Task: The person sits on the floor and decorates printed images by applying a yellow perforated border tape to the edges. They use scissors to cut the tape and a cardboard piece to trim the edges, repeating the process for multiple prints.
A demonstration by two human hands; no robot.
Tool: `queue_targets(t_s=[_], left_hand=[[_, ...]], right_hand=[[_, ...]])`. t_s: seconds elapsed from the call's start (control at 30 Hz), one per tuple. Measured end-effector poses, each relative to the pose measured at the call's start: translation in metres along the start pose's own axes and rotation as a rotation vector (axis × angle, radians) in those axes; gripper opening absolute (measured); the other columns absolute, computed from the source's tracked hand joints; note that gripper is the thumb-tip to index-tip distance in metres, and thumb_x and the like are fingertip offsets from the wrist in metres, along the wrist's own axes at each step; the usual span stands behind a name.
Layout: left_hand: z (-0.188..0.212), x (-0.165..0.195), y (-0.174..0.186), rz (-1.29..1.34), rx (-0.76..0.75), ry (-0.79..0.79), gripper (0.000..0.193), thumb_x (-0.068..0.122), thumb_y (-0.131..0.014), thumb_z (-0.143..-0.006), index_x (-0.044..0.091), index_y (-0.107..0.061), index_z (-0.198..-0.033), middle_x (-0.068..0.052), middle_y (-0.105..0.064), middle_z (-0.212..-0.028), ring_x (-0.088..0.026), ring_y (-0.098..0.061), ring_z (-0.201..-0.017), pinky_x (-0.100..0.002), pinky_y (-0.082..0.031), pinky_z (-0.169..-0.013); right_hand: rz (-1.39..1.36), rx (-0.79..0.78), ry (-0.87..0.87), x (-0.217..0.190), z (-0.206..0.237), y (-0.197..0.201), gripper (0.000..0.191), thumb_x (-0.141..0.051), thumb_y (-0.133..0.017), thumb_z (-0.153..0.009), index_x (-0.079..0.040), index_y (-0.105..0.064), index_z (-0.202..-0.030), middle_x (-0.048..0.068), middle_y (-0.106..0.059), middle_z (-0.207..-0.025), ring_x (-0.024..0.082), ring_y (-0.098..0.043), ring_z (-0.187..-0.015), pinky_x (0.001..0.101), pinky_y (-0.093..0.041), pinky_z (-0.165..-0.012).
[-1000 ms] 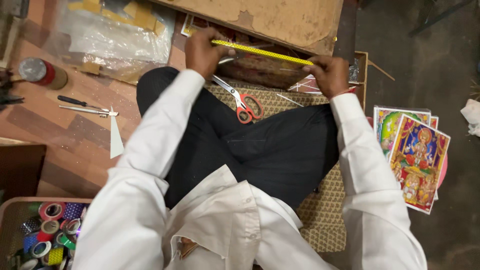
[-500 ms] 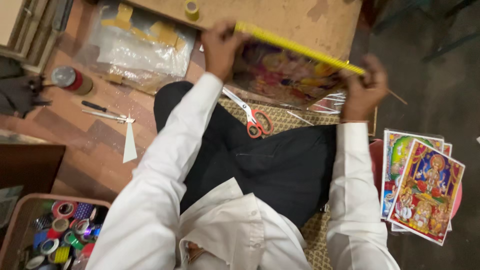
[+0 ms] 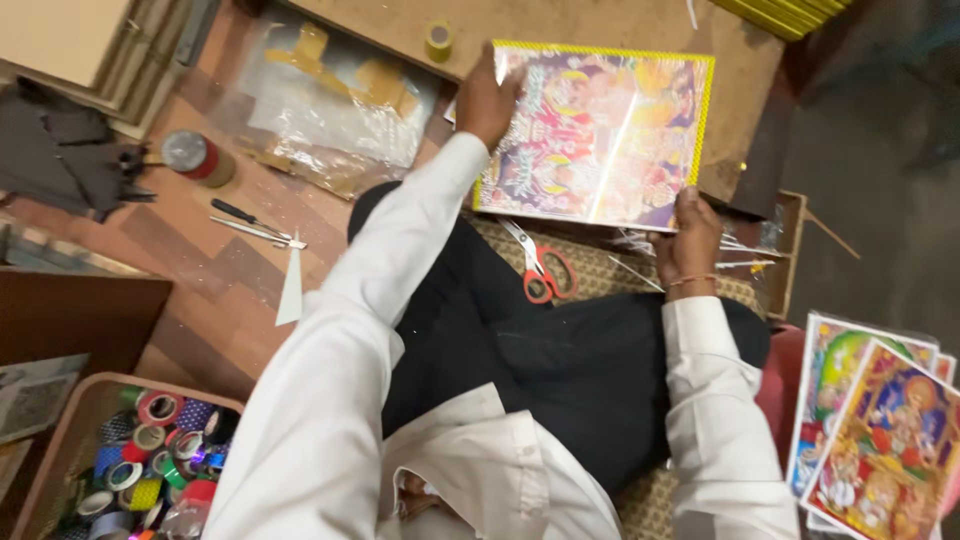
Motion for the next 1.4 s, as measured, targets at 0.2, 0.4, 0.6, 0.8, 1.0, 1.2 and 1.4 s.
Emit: queue_targets(t_s=[0.2, 0.4, 0.6, 0.8, 1.0, 1.2, 1.4], left_hand=[[-0.002, -0.032, 0.024, -0.140, 0.095, 0.129, 0.031, 0.012, -0.075, -0.086, 0.004, -0.070, -0.115, -0.021, -0.064, -0.131, -0.037, -0.064, -0.122, -0.041, -0.050, -0.104], [-0.042, -0.064, 0.029, -0.147, 0.144, 0.063, 0.039, -0.004, -0.072, -0.078, 0.003, -0.066, -0.116, -0.021, -0.051, -0.137, -0.032, -0.065, -0.113, -0.043, -0.051, -0.096], [-0.064, -0.078, 0.003, -0.255, 0.250, -0.002, 0.030, -0.006, -0.073, -0.085, 0.009, -0.075, -0.112, -0.012, -0.066, -0.118, -0.031, -0.069, -0.106, -0.040, -0.058, -0.091], [0.003, -0.072, -0.059, 0.741, -0.296, 0.380, 0.032, -0.003, -0.073, -0.088, 0.004, -0.064, -0.118, -0.009, -0.068, -0.117, -0.022, -0.071, -0.091, -0.034, -0.064, -0.075], [0.099, -0.027, -0.092, 1.055, -0.774, 0.379, 0.025, -0.002, -0.071, -0.095, 0.003, -0.064, -0.118, -0.007, -0.070, -0.113, -0.017, -0.071, -0.099, -0.033, -0.066, -0.085], [0.121, -0.035, -0.108, 1.000, -0.873, 0.313, 0.018, -0.002, -0.069, -0.097, 0.000, -0.065, -0.114, -0.005, -0.069, -0.107, -0.015, -0.072, -0.096, -0.031, -0.065, -0.082], [0.125, -0.042, -0.111, 0.882, -0.825, 0.324, 0.019, 0.001, -0.074, -0.093, 0.002, -0.065, -0.109, -0.002, -0.069, -0.095, -0.011, -0.069, -0.084, -0.027, -0.061, -0.071]], right_hand=[[-0.105, 0.068, -0.281, 0.046, -0.061, -0.017, 0.034, -0.036, -0.054, -0.106, -0.010, -0.064, -0.126, 0.002, -0.073, -0.113, 0.017, -0.071, -0.092, 0.0322, -0.058, -0.067], [-0.325, 0.144, -0.378, 0.077, -0.088, -0.005, 0.026, -0.016, -0.058, -0.104, -0.003, -0.060, -0.128, 0.015, -0.071, -0.124, 0.031, -0.070, -0.116, 0.0470, -0.058, -0.097], [-0.398, 0.116, -0.556, 0.108, -0.084, -0.011, 0.032, -0.011, -0.053, -0.103, 0.007, -0.052, -0.130, 0.030, -0.064, -0.130, 0.043, -0.068, -0.119, 0.0499, -0.057, -0.102], [-0.190, 0.068, -0.504, 0.091, -0.084, -0.028, 0.029, -0.016, -0.058, -0.103, 0.005, -0.057, -0.124, 0.023, -0.068, -0.117, 0.036, -0.071, -0.106, 0.0481, -0.061, -0.099], [-0.031, -0.202, -0.242, 0.041, -0.017, -0.076, 0.035, -0.024, -0.064, -0.101, 0.003, -0.066, -0.122, 0.015, -0.074, -0.111, 0.027, -0.073, -0.104, 0.0456, -0.062, -0.094], [-0.019, -0.315, -0.053, 0.020, 0.000, -0.096, 0.030, -0.016, -0.068, -0.100, 0.005, -0.068, -0.122, 0.014, -0.075, -0.111, 0.021, -0.074, -0.099, 0.0384, -0.063, -0.090], [0.125, -0.152, 0.026, 0.043, -0.016, -0.075, 0.013, -0.003, -0.076, -0.094, 0.004, -0.072, -0.104, 0.011, -0.076, -0.094, 0.016, -0.074, -0.080, 0.0307, -0.064, -0.075]])
Point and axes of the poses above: each hand's wrist, its own z-axis away from the middle knuckle, its own y-axis out of the back of the hand, x = y × z, the point moved 7 cm from there along -z, towards the middle knuckle
